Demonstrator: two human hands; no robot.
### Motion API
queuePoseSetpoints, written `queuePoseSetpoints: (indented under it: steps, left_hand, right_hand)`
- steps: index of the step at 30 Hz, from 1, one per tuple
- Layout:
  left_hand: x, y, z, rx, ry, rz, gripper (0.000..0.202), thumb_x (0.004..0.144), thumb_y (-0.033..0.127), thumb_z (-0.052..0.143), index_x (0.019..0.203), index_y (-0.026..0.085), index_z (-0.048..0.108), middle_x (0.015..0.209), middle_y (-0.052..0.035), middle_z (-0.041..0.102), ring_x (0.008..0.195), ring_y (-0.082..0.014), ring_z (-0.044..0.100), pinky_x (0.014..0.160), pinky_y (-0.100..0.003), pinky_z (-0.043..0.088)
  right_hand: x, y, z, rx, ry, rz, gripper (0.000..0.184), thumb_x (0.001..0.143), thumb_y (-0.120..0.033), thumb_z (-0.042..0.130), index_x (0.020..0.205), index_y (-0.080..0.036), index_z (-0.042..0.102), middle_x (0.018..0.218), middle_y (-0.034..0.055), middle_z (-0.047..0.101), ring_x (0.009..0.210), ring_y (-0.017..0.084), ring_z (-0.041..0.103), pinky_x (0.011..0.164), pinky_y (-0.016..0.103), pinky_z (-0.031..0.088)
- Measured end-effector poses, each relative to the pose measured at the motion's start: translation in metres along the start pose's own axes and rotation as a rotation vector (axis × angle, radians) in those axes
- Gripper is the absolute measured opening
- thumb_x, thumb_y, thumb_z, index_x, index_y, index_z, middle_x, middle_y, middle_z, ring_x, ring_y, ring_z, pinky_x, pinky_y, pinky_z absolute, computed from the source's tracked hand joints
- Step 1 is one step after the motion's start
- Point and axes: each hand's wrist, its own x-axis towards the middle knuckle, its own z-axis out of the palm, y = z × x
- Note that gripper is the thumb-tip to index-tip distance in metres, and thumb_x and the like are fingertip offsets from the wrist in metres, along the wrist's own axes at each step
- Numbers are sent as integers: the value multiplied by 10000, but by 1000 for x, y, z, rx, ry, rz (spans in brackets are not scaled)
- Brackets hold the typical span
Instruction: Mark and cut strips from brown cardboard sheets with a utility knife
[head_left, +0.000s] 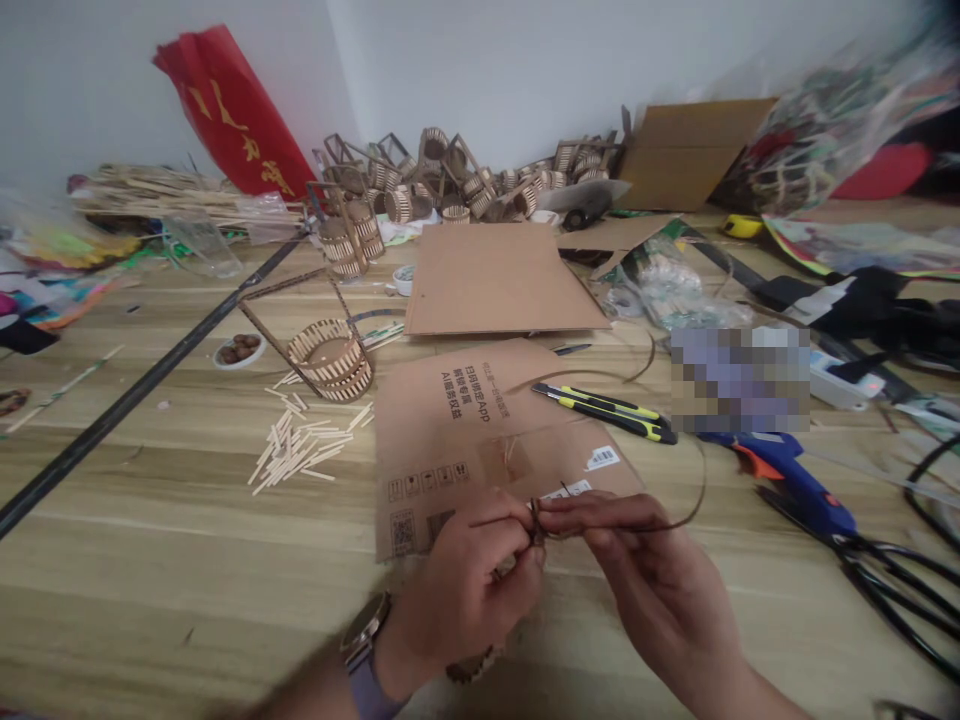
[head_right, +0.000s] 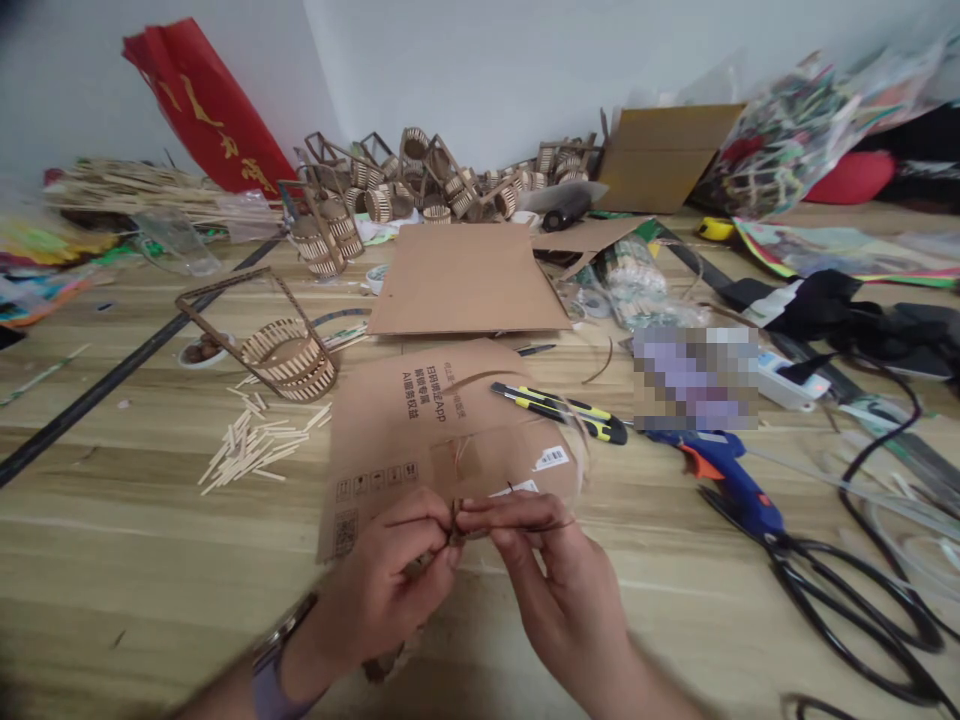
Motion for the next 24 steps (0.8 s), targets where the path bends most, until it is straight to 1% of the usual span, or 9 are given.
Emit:
queuePoseSetpoints:
  steps: [2,4,6,8,12,15,19,21,24]
  left_hand:
    - [1,0,0,-14,8,-13,219,883,131,549,673,174,503,817,-12,589,804,-116,577,761,-201,444]
    - [1,-1,0,-36,22,-66,209,883,207,604,691,174,529,829,-13,588,801,-124,581,746,-209,446]
    - [1,0,0,-50,28,-118,230,894,254,617,693,174,537,831,-14,590,796,-126,583,730,-208,447]
    - [1,0,0,-47,25,-118,241,915,238,581,690,175,527,839,-17,596,792,-122,581,726,-204,449]
    - [0,0,1,-13,25,-41,218,921,178,532,703,174,518,861,-29,600,821,-124,577,757,-207,450]
    - [1,1,1,1,15,-28,225,913,143,514,690,173,509,849,-37,597,827,-129,578,762,-214,450]
    - [2,3,0,-8,-33,-20,283,915,139,488,637,182,461,792,-33,582,796,-136,572,741,-226,446]
    - [1,3,0,-18,-36,-32,258,911,167,511,656,181,480,819,-36,588,820,-144,579,757,-237,448]
    - [1,2,1,-28,16,-107,193,892,227,578,715,180,513,836,-29,586,822,-149,581,752,-242,445]
  right_hand:
    - [1,-2,0,9,8,-5,170,961,-178,532,999,-303,641,938,8,778,952,182,746,801,268,620]
    - [0,-4,1,-13,12,-40,175,947,-171,546,1008,-306,639,951,16,781,974,196,741,810,284,619]
    - [-1,-5,3,-26,10,-71,198,943,-163,538,1040,-309,628,960,19,781,976,201,740,812,299,619]
    - [-2,-4,5,-46,8,-88,182,945,-182,545,1060,-302,620,966,23,781,956,196,744,801,293,618]
    - [-2,-2,6,-125,-4,-103,78,924,-229,606,966,-285,643,963,14,783,920,186,749,802,275,607]
    - [0,-2,4,-72,-6,-72,129,931,-192,585,975,-291,655,963,8,785,976,188,736,820,289,601]
    - [2,-5,0,-51,-4,-1,175,967,-210,536,974,-293,689,926,13,791,941,181,747,754,258,609]
    - [2,-6,0,-66,4,9,177,970,-234,536,949,-291,702,909,22,792,913,190,753,735,265,615]
    - [0,-7,3,-69,16,-10,170,965,-237,543,970,-290,704,916,34,788,892,197,753,726,282,617]
